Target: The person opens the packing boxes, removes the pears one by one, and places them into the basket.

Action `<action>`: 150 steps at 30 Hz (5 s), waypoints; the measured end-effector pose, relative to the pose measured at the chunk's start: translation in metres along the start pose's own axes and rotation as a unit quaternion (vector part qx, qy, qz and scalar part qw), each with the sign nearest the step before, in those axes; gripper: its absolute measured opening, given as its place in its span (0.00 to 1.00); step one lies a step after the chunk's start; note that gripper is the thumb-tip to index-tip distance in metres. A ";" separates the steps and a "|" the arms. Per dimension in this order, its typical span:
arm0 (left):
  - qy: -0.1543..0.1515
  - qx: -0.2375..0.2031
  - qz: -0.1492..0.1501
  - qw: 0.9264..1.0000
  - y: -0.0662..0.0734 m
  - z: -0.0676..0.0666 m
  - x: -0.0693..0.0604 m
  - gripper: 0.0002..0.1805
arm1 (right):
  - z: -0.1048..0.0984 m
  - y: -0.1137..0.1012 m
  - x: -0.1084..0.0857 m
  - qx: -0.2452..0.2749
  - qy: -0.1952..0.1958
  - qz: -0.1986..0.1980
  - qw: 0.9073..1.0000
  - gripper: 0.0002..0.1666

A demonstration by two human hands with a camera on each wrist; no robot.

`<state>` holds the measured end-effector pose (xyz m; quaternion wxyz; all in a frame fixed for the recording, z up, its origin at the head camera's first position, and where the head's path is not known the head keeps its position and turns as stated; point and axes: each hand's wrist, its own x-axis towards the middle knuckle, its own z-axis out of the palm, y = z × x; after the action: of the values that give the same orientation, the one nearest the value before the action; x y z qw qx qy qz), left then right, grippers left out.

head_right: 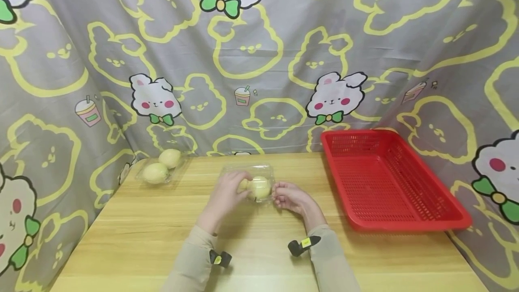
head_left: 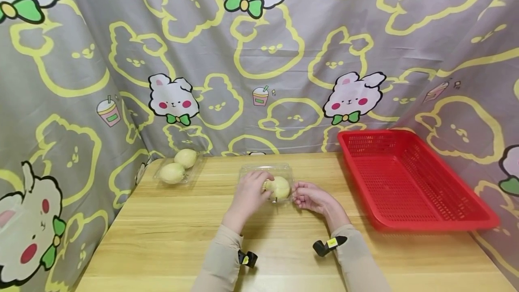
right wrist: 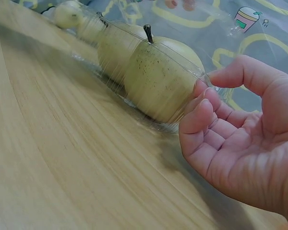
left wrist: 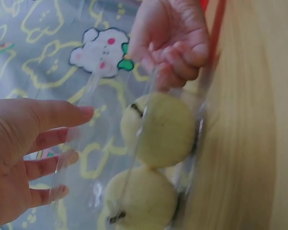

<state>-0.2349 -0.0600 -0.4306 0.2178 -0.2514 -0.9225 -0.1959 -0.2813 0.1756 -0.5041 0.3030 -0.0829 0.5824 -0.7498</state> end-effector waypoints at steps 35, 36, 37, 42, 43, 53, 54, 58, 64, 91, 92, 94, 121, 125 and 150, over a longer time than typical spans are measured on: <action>-0.004 -0.114 -0.104 0.988 -0.052 -0.028 -0.007 0.20 | 0.001 0.002 0.000 0.000 -0.007 -0.002 1.000 0.11; -0.003 -0.121 -0.107 0.987 -0.054 -0.028 -0.008 0.20 | 0.001 0.002 0.000 0.000 -0.007 -0.002 1.000 0.11; -0.002 -0.128 -0.113 0.985 -0.055 -0.028 -0.008 0.21 | 0.001 0.002 -0.001 0.000 -0.007 -0.002 1.000 0.11; 0.009 -0.186 -0.132 0.974 -0.064 -0.024 -0.010 0.23 | 0.001 0.001 -0.001 0.000 -0.011 -0.002 1.000 0.12; 0.013 -0.199 -0.135 0.971 -0.066 -0.022 -0.010 0.22 | 0.001 0.001 -0.001 0.000 -0.013 -0.002 1.000 0.12; 0.054 -0.297 -0.145 0.942 -0.081 -0.007 -0.011 0.24 | 0.001 0.002 -0.001 0.006 -0.018 -0.006 1.000 0.12; 0.057 -0.303 -0.145 0.940 -0.082 -0.006 -0.011 0.24 | 0.001 0.002 0.000 0.006 -0.018 -0.006 1.000 0.12; 0.064 -0.341 -0.156 0.925 -0.084 -0.002 -0.011 0.23 | 0.001 0.002 0.000 0.007 -0.019 -0.005 1.000 0.13; 0.052 -0.417 -0.173 0.891 -0.086 0.003 -0.009 0.26 | 0.001 0.002 0.000 0.009 -0.017 -0.005 1.000 0.13; -0.018 -0.529 -0.176 0.830 -0.105 0.018 -0.006 0.30 | 0.000 0.002 -0.001 0.021 -0.013 -0.005 1.000 0.10; -0.019 -0.529 -0.175 0.830 -0.105 0.019 -0.006 0.29 | 0.000 0.002 -0.001 0.020 -0.014 -0.005 1.000 0.11; -0.018 -0.529 -0.173 0.830 -0.106 0.020 -0.006 0.29 | 0.001 0.002 -0.001 0.019 -0.014 -0.006 1.000 0.12; -0.044 -0.588 -0.226 0.775 -0.090 0.018 -0.003 0.28 | 0.000 0.004 0.001 0.016 -0.010 -0.007 1.000 0.14; -0.057 -0.597 -0.222 0.769 -0.091 0.021 -0.003 0.30 | -0.001 0.005 0.001 0.010 -0.008 -0.007 1.000 0.14; -0.035 -0.608 -0.248 0.754 -0.106 0.042 0.000 0.31 | 0.001 0.004 0.002 0.006 -0.001 -0.009 1.000 0.14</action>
<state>-0.3062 -0.1247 -0.4923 -0.0700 -0.1003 -0.6461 -0.7534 -0.2806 0.1731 -0.5077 0.2973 -0.0877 0.5768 -0.7558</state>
